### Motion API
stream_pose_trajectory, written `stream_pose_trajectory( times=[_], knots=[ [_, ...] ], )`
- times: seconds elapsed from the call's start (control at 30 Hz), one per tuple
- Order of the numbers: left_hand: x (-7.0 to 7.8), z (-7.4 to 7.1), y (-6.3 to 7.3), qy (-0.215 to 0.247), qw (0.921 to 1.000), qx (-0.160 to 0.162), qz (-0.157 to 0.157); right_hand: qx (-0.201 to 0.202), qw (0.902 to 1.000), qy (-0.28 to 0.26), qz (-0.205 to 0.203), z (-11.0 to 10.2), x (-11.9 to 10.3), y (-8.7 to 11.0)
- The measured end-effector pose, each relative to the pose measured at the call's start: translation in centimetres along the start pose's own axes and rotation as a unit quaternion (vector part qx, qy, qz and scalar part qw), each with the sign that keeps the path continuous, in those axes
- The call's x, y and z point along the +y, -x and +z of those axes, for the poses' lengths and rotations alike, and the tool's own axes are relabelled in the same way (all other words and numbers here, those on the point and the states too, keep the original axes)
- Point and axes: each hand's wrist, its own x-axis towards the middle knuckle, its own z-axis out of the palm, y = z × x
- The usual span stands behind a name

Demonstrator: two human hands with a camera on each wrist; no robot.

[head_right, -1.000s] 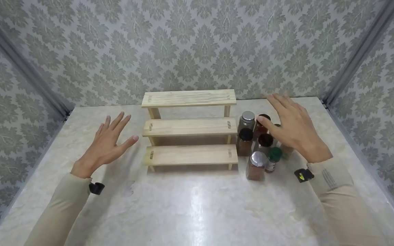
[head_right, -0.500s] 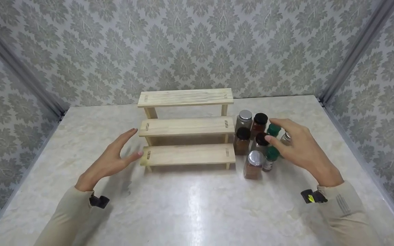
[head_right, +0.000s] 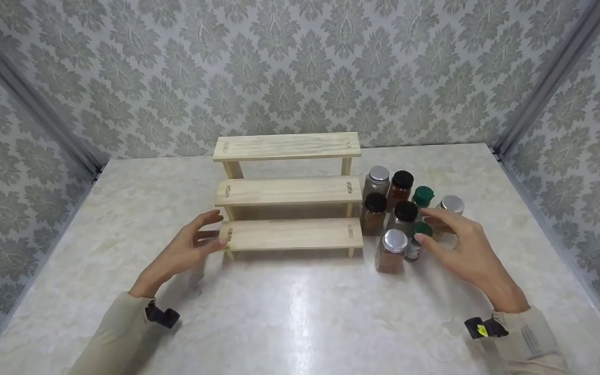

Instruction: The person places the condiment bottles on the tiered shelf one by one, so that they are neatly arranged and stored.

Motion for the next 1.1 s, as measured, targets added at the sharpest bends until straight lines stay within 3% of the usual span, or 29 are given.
stream_pose_trajectory(
  times=[0.33, 0.67, 1.1],
  knots=[
    [-0.2, 0.4, -0.1, 0.052, 0.9979, -0.029, -0.026, 0.019, 0.9989, -0.041, 0.007, 1.3, 0.4, 0.6],
    [-0.1, 0.9, -0.1, 0.07, 0.9969, -0.023, -0.029, 0.023, 0.9993, -0.027, 0.015, 1.5, 0.7, 1.3],
    [-0.3, 1.2, -0.5, 0.165, 0.984, 0.011, -0.066, 0.055, 0.998, 0.032, 0.0, -1.5, -2.0, -0.4]
  ],
)
